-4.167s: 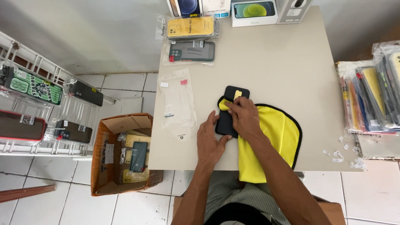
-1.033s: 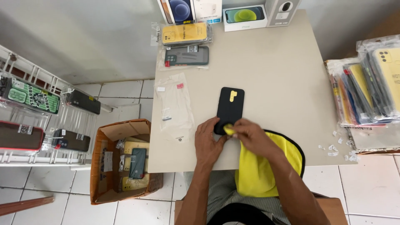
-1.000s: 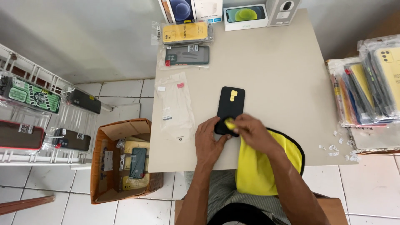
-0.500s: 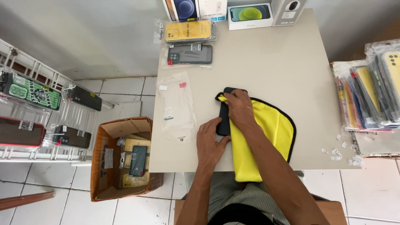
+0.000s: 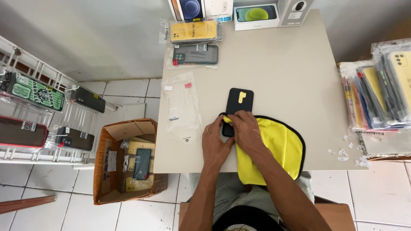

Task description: A person is seen cleaning a smartphone and its protective case with a yellow microfiber cloth before carefully placing them into plastic packaging sleeves at a service desk.

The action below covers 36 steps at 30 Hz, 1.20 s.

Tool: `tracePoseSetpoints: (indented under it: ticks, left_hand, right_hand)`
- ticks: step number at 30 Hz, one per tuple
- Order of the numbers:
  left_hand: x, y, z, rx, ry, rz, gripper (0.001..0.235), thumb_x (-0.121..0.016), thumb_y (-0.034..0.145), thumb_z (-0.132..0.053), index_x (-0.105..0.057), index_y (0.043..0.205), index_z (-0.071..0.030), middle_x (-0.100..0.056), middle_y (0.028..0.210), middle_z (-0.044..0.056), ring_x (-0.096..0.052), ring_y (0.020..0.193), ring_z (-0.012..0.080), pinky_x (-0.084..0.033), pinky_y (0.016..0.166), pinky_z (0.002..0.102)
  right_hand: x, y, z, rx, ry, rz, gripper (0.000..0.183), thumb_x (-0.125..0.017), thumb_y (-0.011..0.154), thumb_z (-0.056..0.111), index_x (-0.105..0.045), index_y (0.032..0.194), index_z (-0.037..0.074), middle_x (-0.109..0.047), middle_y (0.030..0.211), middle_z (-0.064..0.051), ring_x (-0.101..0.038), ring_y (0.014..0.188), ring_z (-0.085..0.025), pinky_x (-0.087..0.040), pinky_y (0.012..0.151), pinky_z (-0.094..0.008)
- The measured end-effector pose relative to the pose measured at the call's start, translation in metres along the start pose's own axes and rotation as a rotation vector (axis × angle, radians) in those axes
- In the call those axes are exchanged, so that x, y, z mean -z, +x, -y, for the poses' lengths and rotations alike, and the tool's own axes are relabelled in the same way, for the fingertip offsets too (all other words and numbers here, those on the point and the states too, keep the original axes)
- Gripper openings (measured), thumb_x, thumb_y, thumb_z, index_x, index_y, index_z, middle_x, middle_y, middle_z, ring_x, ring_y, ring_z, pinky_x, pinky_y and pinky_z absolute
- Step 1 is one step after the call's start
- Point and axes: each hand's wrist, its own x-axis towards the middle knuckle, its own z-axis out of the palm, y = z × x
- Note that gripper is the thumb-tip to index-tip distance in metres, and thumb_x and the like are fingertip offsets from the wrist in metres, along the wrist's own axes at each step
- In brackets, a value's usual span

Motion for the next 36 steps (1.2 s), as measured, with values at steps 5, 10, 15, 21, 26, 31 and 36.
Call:
tracePoseSetpoints:
  ticks: [5, 10, 15, 21, 26, 31, 36]
  left_hand:
    - [-0.001, 0.000, 0.001, 0.021, -0.012, -0.002, 0.082, -0.083, 0.079, -0.015, -0.045, 0.151, -0.010, -0.062, 0.133, 0.013, -0.050, 0.133, 0.0292, -0.030, 0.117, 0.044]
    - [0.000, -0.003, -0.002, -0.017, -0.010, -0.044, 0.080, -0.084, 0.076, -0.016, -0.049, 0.147, -0.011, -0.063, 0.133, 0.009, -0.052, 0.130, 0.0278, -0.034, 0.114, 0.044]
    - [0.001, -0.004, -0.001, -0.045, 0.010, -0.039, 0.079, -0.086, 0.072, -0.017, -0.053, 0.144, -0.010, -0.065, 0.131, 0.010, -0.054, 0.129, 0.0280, -0.034, 0.114, 0.043]
    - [0.002, -0.004, 0.000, -0.152, 0.027, -0.066, 0.062, -0.087, 0.073, -0.013, -0.064, 0.131, -0.009, -0.068, 0.126, 0.009, -0.059, 0.126, 0.0254, -0.033, 0.116, 0.040]
    - [0.002, -0.004, 0.000, -0.183, 0.053, -0.090, 0.049, -0.082, 0.074, -0.007, -0.070, 0.121, -0.010, -0.069, 0.125, 0.008, -0.060, 0.125, 0.0240, -0.036, 0.114, 0.039]
    - [0.000, -0.005, 0.001, -0.166, 0.047, -0.080, 0.049, -0.084, 0.074, -0.014, -0.070, 0.122, -0.013, -0.066, 0.129, 0.007, -0.058, 0.126, 0.0242, -0.037, 0.112, 0.043]
    - [0.005, -0.006, -0.010, -0.144, 0.037, -0.059, 0.049, -0.085, 0.082, -0.023, -0.068, 0.127, -0.014, -0.061, 0.137, 0.009, -0.054, 0.129, 0.0264, -0.037, 0.111, 0.045]
  right_hand:
    - [-0.001, -0.017, 0.004, 0.017, -0.027, -0.019, 0.015, -0.065, 0.097, 0.016, -0.074, 0.109, 0.012, -0.057, 0.092, -0.005, -0.058, 0.081, -0.028, -0.048, 0.078, -0.039]
    - [0.020, -0.029, 0.025, -0.030, 0.079, 0.011, 0.015, -0.062, 0.099, 0.012, -0.074, 0.107, 0.015, -0.055, 0.089, -0.005, -0.057, 0.081, -0.029, -0.048, 0.079, -0.039]
    - [0.038, -0.038, 0.043, -0.078, 0.130, 0.019, 0.018, -0.061, 0.100, 0.011, -0.075, 0.110, 0.017, -0.055, 0.092, -0.003, -0.058, 0.084, -0.027, -0.048, 0.081, -0.037]
    - [0.048, -0.043, 0.047, -0.139, 0.189, 0.065, 0.022, -0.062, 0.098, 0.009, -0.076, 0.113, 0.017, -0.057, 0.094, -0.005, -0.060, 0.088, -0.027, -0.050, 0.084, -0.037]
    - [0.073, -0.041, 0.057, -0.208, 0.271, 0.145, 0.023, -0.064, 0.097, 0.010, -0.077, 0.116, 0.016, -0.062, 0.094, -0.007, -0.064, 0.089, -0.029, -0.052, 0.084, -0.041]
    - [0.107, -0.034, 0.051, -0.291, 0.463, 0.341, 0.020, -0.064, 0.095, 0.008, -0.077, 0.111, 0.006, -0.069, 0.091, -0.016, -0.069, 0.088, -0.038, -0.054, 0.083, -0.049]
    - [0.104, -0.036, -0.019, -0.339, 0.345, 0.024, 0.010, -0.072, 0.091, 0.007, -0.075, 0.100, 0.009, -0.068, 0.086, -0.013, -0.069, 0.086, -0.035, -0.054, 0.081, -0.044]
